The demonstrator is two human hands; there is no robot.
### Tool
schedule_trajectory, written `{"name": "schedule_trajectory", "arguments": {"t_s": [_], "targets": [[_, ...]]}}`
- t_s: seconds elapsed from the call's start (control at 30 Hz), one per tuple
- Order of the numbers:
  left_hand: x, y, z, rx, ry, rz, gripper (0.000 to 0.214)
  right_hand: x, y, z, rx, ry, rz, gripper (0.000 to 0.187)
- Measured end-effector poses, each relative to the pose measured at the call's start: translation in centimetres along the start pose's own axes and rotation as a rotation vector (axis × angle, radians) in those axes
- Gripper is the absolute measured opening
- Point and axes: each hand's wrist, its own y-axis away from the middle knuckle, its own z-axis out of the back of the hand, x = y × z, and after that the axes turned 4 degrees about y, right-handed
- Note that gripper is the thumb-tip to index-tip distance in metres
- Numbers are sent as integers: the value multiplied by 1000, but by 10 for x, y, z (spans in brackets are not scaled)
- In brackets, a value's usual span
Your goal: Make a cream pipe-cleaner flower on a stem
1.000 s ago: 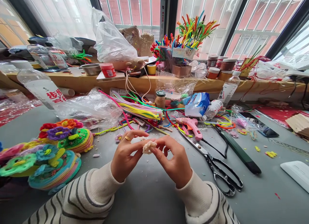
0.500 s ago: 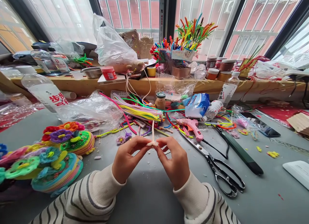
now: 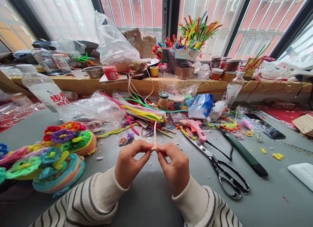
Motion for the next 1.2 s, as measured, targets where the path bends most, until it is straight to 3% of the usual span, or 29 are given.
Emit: {"name": "schedule_trajectory", "arguments": {"t_s": [0.17, 0.3, 0.5, 0.57, 0.67, 0.83, 1.0, 1.2], "targets": [[-1, 2, -2, -37, -32, -53, 11, 1, 2, -2, -32, -9, -20, 14], [0, 2, -4, 44, 134, 106, 12, -2, 2, -2, -15, -25, -63, 16], [5, -4, -3, 152, 483, 357, 18, -5, -7, 5, 131, -32, -40, 18], [5, -7, -1, 163, 568, 406, 17, -7, -10, 8, 151, -121, -139, 17], [4, -10, 2, 206, 721, 482, 18, -12, -13, 8, 127, -350, -409, 19], [3, -11, 1, 350, 946, 564, 19, -14, -14, 6, 308, -743, -740, 28], [2, -10, 3, 406, 975, 607, 19, -10, -15, 8, 323, -831, -807, 25], [-2, -10, 4, 516, 929, 655, 24, -14, -13, 6, 337, -763, -724, 19]]}}
